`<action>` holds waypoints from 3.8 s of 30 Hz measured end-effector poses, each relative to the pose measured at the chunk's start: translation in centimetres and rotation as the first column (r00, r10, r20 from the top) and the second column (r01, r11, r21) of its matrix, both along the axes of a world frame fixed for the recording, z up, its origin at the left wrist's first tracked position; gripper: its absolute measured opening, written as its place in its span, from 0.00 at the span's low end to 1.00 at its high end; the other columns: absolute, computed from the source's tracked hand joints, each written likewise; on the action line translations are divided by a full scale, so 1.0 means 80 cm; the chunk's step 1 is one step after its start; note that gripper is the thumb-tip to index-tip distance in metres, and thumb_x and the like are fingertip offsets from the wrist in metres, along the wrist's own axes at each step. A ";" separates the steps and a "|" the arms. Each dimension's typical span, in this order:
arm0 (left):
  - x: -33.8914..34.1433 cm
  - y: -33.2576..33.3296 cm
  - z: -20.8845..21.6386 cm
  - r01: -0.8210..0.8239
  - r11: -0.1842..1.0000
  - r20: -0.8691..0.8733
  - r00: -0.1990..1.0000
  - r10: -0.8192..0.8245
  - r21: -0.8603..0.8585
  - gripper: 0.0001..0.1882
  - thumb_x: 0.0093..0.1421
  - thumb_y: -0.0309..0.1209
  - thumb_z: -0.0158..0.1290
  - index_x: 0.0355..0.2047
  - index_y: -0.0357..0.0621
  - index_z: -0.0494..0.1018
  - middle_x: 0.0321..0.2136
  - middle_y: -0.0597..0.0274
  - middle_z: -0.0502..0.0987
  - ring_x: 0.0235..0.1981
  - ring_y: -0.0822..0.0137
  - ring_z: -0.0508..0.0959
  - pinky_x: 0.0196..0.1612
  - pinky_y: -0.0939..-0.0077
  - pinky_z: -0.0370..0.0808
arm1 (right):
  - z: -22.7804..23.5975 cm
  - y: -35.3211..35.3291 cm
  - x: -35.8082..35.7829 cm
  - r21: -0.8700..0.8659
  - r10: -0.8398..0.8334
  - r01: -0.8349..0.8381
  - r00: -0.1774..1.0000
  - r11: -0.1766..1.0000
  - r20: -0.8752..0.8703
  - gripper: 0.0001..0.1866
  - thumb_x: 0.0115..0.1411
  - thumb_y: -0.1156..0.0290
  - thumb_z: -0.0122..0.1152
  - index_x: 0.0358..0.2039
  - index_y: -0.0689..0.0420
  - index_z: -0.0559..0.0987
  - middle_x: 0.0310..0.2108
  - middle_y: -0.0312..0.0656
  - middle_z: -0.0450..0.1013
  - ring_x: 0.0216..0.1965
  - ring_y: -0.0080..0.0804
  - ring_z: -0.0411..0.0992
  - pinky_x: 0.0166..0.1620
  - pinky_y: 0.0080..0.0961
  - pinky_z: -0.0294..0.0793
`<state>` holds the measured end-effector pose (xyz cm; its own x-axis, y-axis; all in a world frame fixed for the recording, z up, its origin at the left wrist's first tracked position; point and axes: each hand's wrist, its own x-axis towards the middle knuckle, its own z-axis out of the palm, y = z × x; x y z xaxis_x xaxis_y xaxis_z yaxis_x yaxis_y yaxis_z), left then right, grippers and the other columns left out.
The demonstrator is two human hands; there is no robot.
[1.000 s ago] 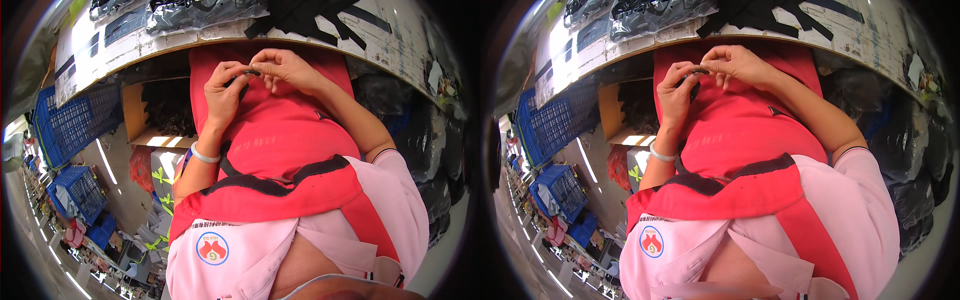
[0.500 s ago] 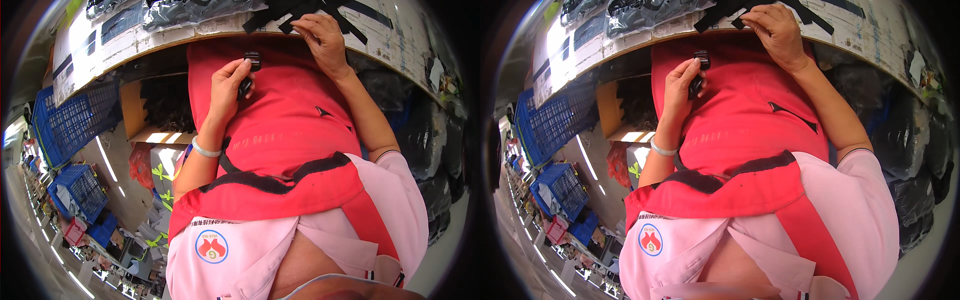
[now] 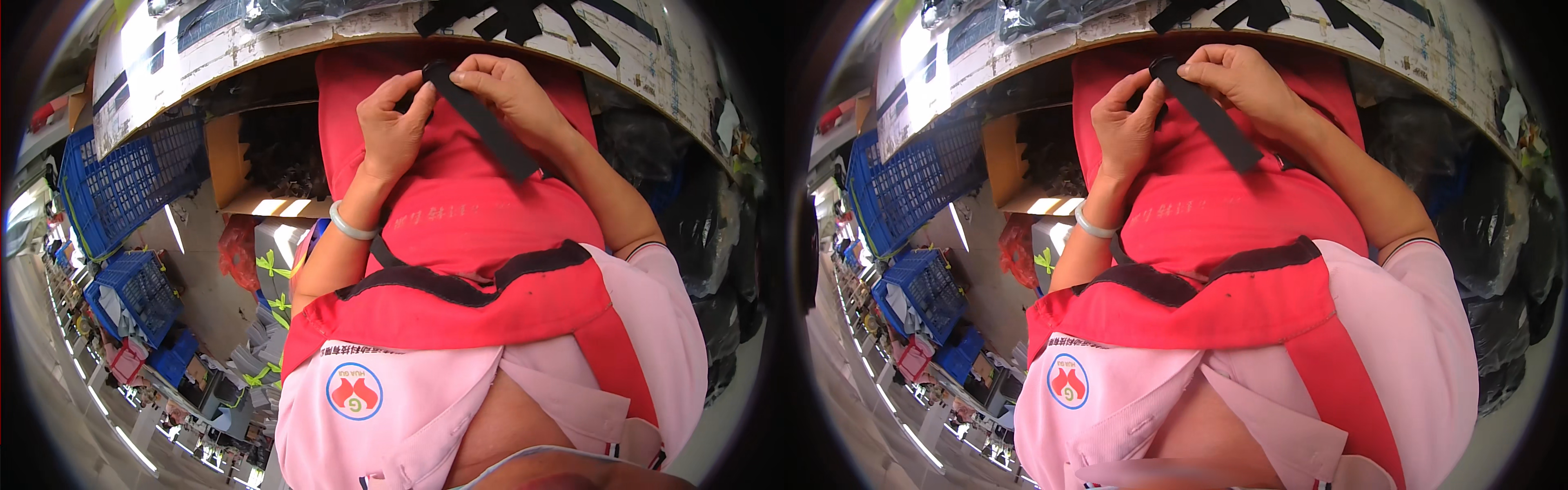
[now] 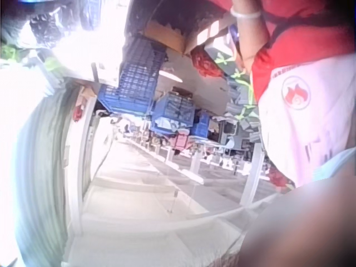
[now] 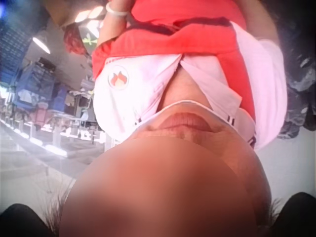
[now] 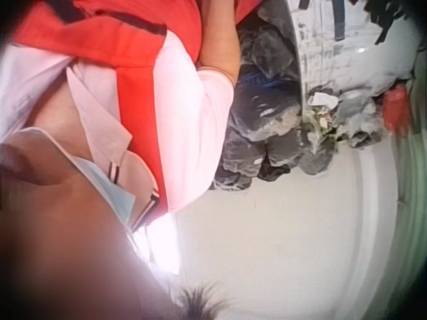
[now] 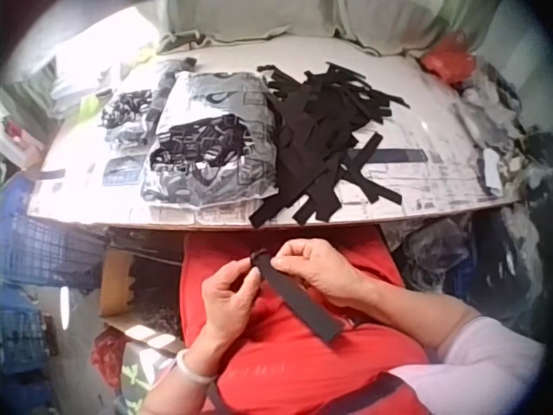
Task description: Inspecting and assembling black straps with plastic buckles at a workbench.
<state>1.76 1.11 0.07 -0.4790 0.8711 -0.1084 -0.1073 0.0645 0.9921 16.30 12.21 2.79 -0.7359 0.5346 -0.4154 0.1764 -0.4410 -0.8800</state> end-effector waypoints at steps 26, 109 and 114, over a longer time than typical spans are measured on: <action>-0.009 0.009 -0.001 0.016 0.993 0.398 0.917 0.032 -0.115 0.12 0.61 0.31 0.57 0.37 0.32 0.78 0.21 0.63 0.77 0.14 0.77 0.73 0.15 0.86 0.66 | 0.021 0.000 -0.010 0.391 -0.145 0.185 0.981 0.901 -0.130 0.08 0.61 0.71 0.61 0.39 0.59 0.79 0.27 0.31 0.74 0.20 0.13 0.67 0.23 0.09 0.65; -0.025 -0.007 -0.013 0.212 0.973 0.704 0.704 -0.089 -0.089 0.13 0.65 0.35 0.52 0.37 0.35 0.72 0.24 0.60 0.75 0.19 0.71 0.73 0.22 0.81 0.71 | -0.023 0.097 -0.032 0.992 -0.187 -0.072 0.981 -0.101 0.053 0.09 0.52 0.73 0.64 0.35 0.56 0.80 0.37 0.37 0.75 0.41 0.38 0.71 0.49 0.32 0.68; -0.020 0.008 -0.007 0.258 0.961 0.667 0.734 -0.130 -0.097 0.12 0.65 0.35 0.51 0.36 0.35 0.73 0.24 0.59 0.76 0.19 0.72 0.74 0.20 0.82 0.70 | -0.027 0.145 -0.057 0.497 0.281 0.717 0.668 -0.489 -0.689 0.09 0.60 0.75 0.61 0.41 0.58 0.74 0.36 0.32 0.72 0.35 0.16 0.69 0.37 0.12 0.71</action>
<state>0.19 1.75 -0.45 -0.0587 0.8731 -0.4839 -0.6853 0.3172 0.6555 11.73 23.84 0.64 -0.0264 -0.1249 0.9918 -0.0247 0.9919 0.1243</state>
